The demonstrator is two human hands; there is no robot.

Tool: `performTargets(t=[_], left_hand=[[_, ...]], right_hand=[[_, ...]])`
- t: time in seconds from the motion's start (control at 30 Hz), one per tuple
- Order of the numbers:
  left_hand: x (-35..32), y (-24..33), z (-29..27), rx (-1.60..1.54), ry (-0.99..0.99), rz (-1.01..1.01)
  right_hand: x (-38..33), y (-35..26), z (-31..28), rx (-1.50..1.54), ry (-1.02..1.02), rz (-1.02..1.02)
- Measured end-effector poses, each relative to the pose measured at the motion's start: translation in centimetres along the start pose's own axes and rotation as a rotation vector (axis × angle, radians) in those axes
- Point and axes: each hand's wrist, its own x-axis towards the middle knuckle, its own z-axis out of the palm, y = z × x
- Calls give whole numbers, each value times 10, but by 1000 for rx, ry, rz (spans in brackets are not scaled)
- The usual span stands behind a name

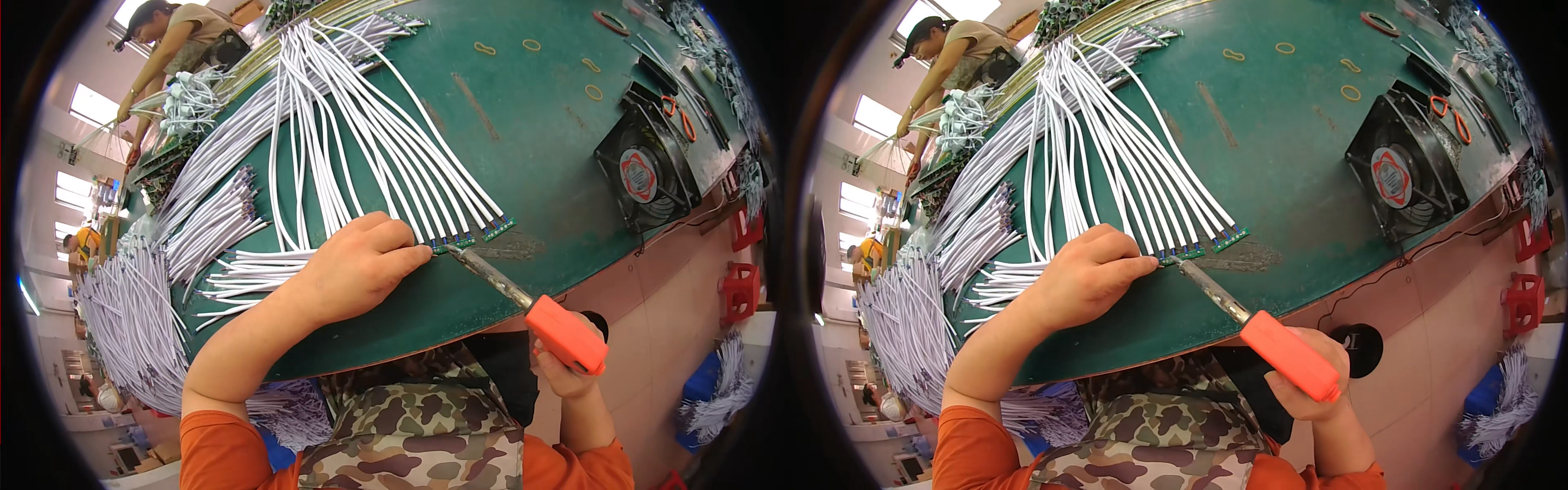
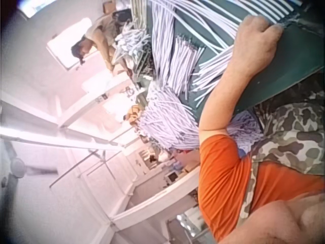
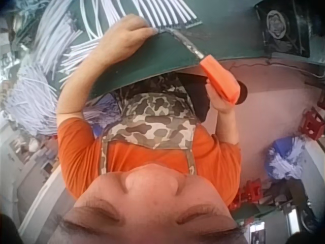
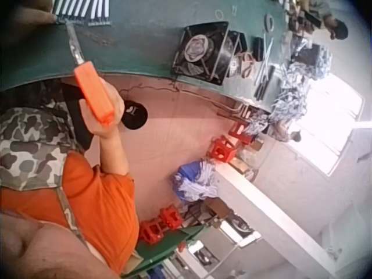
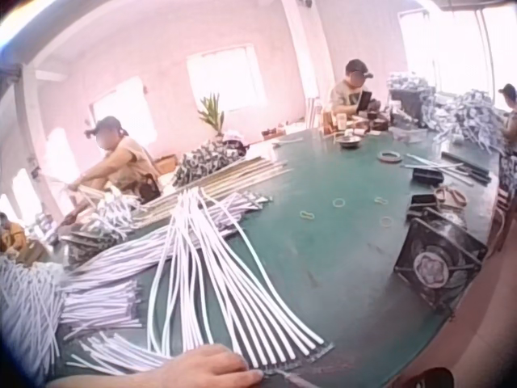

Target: The person solders wires to circuit boards using a soldering iron, aligns and connects additional wires into the circuit boards by hand, and solders the connections using the soldering iron.

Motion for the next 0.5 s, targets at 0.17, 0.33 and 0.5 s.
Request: performTargets(t=[0.17, 0.33, 0.5], left_hand=[[2, -1, -1, -14, -41, -10], [3, -1, -1, -28, -65, -13], [4, -1, -1, -23, -81, -17]], right_hand=[[2, 0, 3, 95, -8, 89], [8, 1, 6, 82, -27, 26], [9, -3, 10, 100, 2, 60]])
